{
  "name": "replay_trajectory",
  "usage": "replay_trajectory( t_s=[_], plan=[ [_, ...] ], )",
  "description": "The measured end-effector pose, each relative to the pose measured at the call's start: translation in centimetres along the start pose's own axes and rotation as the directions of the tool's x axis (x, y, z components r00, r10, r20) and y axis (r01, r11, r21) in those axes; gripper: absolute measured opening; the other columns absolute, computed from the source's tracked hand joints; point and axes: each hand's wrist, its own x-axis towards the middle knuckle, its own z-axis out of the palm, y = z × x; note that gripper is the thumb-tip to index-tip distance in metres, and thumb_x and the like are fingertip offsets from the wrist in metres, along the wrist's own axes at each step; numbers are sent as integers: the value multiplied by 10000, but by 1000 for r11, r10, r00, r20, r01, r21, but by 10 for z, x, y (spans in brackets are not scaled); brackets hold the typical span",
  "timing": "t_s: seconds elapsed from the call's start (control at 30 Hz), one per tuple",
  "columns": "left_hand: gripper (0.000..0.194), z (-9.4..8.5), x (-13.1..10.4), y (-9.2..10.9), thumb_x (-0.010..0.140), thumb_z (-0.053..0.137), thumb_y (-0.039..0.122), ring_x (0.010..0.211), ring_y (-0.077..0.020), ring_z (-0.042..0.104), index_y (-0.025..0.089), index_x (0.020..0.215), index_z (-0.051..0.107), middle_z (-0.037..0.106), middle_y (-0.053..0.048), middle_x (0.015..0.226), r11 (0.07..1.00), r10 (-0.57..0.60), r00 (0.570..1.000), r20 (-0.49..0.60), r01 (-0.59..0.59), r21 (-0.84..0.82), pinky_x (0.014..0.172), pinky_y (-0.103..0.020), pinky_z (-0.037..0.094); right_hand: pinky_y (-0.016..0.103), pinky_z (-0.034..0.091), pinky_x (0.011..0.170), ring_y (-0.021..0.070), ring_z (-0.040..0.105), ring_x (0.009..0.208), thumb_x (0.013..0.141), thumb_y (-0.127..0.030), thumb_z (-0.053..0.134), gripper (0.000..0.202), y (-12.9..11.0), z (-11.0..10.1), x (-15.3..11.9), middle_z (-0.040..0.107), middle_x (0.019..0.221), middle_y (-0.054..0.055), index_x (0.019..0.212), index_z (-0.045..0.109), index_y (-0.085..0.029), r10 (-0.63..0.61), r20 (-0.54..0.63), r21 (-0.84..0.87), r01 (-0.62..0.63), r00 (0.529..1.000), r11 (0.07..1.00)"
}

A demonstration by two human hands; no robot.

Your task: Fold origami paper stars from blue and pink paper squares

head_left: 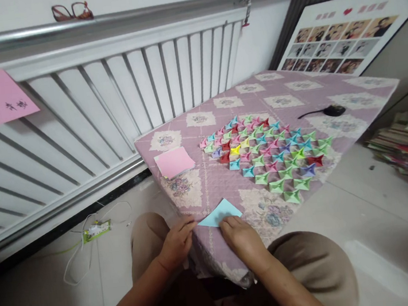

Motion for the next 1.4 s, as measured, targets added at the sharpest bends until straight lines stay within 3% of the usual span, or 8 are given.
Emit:
replay_trajectory(
  t_s=[0.2,0.43,0.57,0.67,0.77,1.0,1.13,1.4],
  plan=[
    [466,-2,4,11,830,499,177,1202,-240,487,216,1292,456,526,-105,1286,936,-299,949,-98,271,-226,993,-480,435,312,461,742,189,572,799,907,-249,442,184,2,-21,3,623,844,64,879,614,-190,272,-160,456,-174,949,873],
    [460,-17,50,44,825,551,230,1100,-215,541,217,1278,470,565,-80,1227,656,-442,886,141,427,-622,920,-382,466,248,417,533,138,502,573,789,-485,575,306,-6,-31,10,581,653,-3,804,616,-182,577,247,869,-441,778,223],
    [414,-19,77,57,825,556,215,852,-157,617,156,1232,514,646,-75,1048,409,-432,830,354,530,-743,748,-285,497,232,395,519,118,467,552,733,-494,637,320,-12,-23,10,530,631,-34,815,574,-191,595,291,903,-420,750,87],
    [427,-12,88,59,803,549,168,679,-119,597,138,1228,517,665,-63,923,380,-486,768,416,615,-691,597,-226,462,240,414,532,123,479,566,742,-478,628,293,-13,-20,6,522,636,-32,776,550,-197,591,252,903,-406,766,141],
    [467,-1,93,54,801,530,155,593,-99,566,149,1266,483,656,-42,864,465,-485,751,447,655,-596,523,-199,421,264,455,567,145,528,605,793,-450,572,252,-8,-19,-1,562,670,-12,804,571,-198,560,202,871,-409,803,272],
    [484,25,103,29,771,544,169,561,-106,556,145,1253,508,659,-34,841,636,-415,768,488,629,-448,524,-210,421,362,486,796,207,585,887,872,-208,476,163,9,-17,-20,640,918,76,926,631,-207,282,-183,520,-151,942,841],
    [497,31,113,23,732,551,140,609,-135,573,149,1229,546,660,-27,805,772,-322,810,489,524,-359,578,-233,439,386,476,834,216,567,945,854,-156,515,226,6,-12,-22,629,1009,89,1051,618,-199,97,-112,417,-42,989,908],
    [363,6,114,32,768,495,124,969,-230,545,184,1113,591,622,-67,1018,940,-214,908,361,291,-176,915,-382,405,402,453,830,235,564,954,845,-156,536,258,2,1,-25,631,1035,91,1086,618,-200,115,-27,332,-100,993,938]
  ],
)
